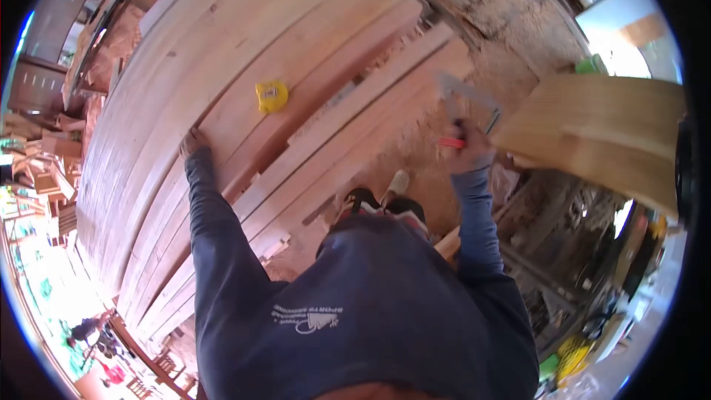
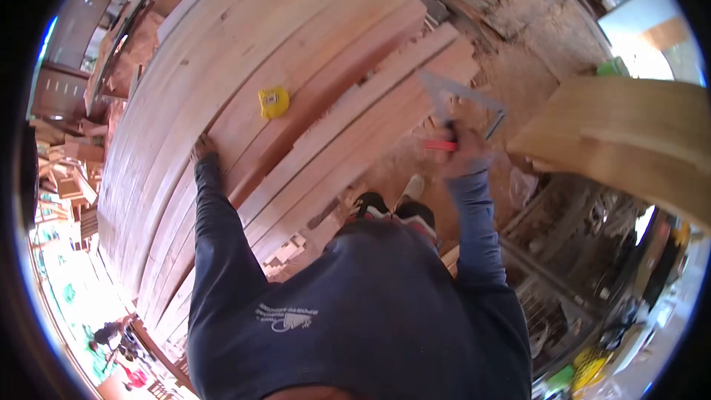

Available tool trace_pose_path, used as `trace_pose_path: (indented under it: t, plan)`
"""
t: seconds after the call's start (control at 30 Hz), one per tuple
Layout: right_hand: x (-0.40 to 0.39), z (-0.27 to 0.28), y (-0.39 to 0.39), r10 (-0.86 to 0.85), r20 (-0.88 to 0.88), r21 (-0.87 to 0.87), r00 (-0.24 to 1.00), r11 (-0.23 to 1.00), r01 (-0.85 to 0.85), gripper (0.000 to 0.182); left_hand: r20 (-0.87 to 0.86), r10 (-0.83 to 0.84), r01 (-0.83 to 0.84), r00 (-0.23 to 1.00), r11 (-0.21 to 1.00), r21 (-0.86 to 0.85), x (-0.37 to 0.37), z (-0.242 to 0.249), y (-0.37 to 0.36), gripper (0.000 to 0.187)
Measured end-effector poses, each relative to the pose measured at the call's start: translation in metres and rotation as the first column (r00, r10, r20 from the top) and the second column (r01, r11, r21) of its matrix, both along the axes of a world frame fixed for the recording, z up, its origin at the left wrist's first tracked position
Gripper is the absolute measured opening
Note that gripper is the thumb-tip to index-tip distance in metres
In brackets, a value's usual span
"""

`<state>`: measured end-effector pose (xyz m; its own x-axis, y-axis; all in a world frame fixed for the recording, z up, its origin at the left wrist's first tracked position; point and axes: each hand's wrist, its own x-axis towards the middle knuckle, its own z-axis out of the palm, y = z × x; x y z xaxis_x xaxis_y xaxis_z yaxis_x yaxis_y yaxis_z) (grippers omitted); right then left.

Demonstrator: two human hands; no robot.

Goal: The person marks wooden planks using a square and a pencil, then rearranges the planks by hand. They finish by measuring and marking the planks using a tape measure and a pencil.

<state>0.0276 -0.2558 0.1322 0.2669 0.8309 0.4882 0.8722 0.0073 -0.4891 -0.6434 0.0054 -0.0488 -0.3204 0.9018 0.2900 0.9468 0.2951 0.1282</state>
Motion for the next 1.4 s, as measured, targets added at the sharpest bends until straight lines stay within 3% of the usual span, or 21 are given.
trace_pose_path:
  t: [0.1,0.17,0.27,0.37,0.6,0.63,0.67,0.7,0.73,0.77,0.8,0.9,0.93,1.0,1.1,1.2,1.23,1.3,1.33,1.37,1.4]
  plan:
    - [-0.004,0.000,0.083,0.243,0.066,-0.266,0.968,0.939,-0.218,0.018,-0.092,0.021,-0.022,0.996,1.000,-0.006,0.008,-0.002,0.003,0.047]
    - [-0.013,-0.024,0.114,0.387,0.127,-0.318,0.913,0.888,-0.332,0.021,-0.060,0.079,-0.084,0.995,0.993,-0.080,0.020,0.012,0.000,0.047]
    - [-0.028,-0.053,0.129,0.522,0.118,-0.355,0.845,0.817,-0.455,0.024,-0.096,-0.006,0.012,0.995,0.998,0.064,-0.011,-0.020,0.000,0.049]
    - [-0.043,-0.071,0.133,0.547,0.061,-0.462,0.835,0.757,-0.462,0.024,-0.026,0.088,-0.091,0.996,0.991,-0.098,0.016,0.016,-0.002,0.052]
    - [-0.001,-0.016,0.230,0.639,-0.123,-0.161,0.759,0.742,-0.651,0.013,0.053,0.079,-0.063,0.995,0.965,-0.254,0.024,0.013,0.027,0.053]
    - [0.009,0.003,0.259,0.533,-0.214,-0.231,0.818,0.786,-0.573,0.015,0.011,-0.064,0.065,0.998,0.986,-0.156,0.042,0.017,0.029,0.054]
    - [0.032,-0.019,0.299,0.533,-0.090,-0.135,0.841,0.830,-0.541,0.017,0.052,-0.022,0.031,0.998,0.983,-0.179,0.063,0.028,0.031,0.052]
    - [0.079,-0.094,0.353,0.371,0.198,0.167,0.907,0.899,-0.405,0.020,0.089,0.021,-0.003,0.996,0.979,-0.201,0.084,0.042,0.036,0.051]
    - [0.087,-0.074,0.387,0.342,0.017,0.000,0.940,0.940,-0.342,0.016,0.123,0.064,-0.035,0.990,0.974,-0.222,0.092,0.051,0.041,0.050]
    - [0.120,-0.103,0.437,0.315,0.082,-0.020,0.946,0.949,-0.315,0.020,0.035,0.134,-0.116,0.990,0.941,-0.318,0.091,0.047,0.046,0.046]
    - [0.153,-0.143,0.484,0.289,0.147,-0.031,0.946,0.957,-0.288,0.030,-0.018,0.065,-0.067,0.998,0.929,-0.364,0.088,0.045,0.047,0.047]
    - [0.177,-0.194,0.552,0.280,-0.114,-0.444,0.953,0.844,-0.301,0.039,-0.138,-0.108,0.019,0.985,0.848,-0.529,0.081,0.044,0.056,0.049]
    - [0.180,-0.224,0.566,0.254,-0.112,-0.453,0.961,0.847,-0.277,0.042,-0.135,-0.067,-0.012,0.989,0.858,-0.513,0.077,0.035,0.058,0.047]
    - [0.182,-0.278,0.581,0.194,-0.110,-0.483,0.975,0.847,-0.223,0.048,-0.129,0.008,-0.071,0.992,0.868,-0.491,0.064,0.007,0.064,0.042]
    - [0.188,-0.299,0.584,0.301,-0.278,-0.315,0.912,0.868,-0.383,0.054,-0.168,-0.074,-0.015,0.983,0.881,-0.474,0.080,0.020,0.064,0.038]
    - [0.157,-0.204,0.533,0.320,-0.458,-0.392,0.829,0.764,-0.512,0.057,-0.190,-0.129,0.017,0.973,0.865,-0.501,0.087,0.030,0.048,0.033]
    - [0.168,-0.211,0.533,0.277,-0.411,-0.515,0.868,0.715,-0.472,0.058,-0.195,-0.162,0.062,0.967,0.898,-0.436,0.084,0.021,0.038,0.029]
    - [0.179,-0.207,0.503,0.279,-0.430,-0.487,0.858,0.729,-0.481,0.052,-0.256,-0.186,0.068,0.948,0.910,-0.410,0.080,-0.001,0.021,0.026]
    - [0.194,-0.224,0.500,0.337,-0.432,-0.362,0.837,0.785,-0.503,0.049,-0.205,-0.257,0.165,0.944,0.910,-0.381,0.069,-0.014,0.013,0.027]
    - [0.214,-0.255,0.495,0.391,-0.426,-0.239,0.816,0.821,-0.518,0.046,-0.028,-0.185,0.154,0.982,0.882,-0.445,0.046,-0.035,0.013,0.027]
    - [0.223,-0.264,0.488,0.409,-0.416,-0.207,0.813,0.828,-0.522,0.044,-0.088,-0.222,0.163,0.971,0.885,-0.436,0.055,-0.028,0.008,0.026]
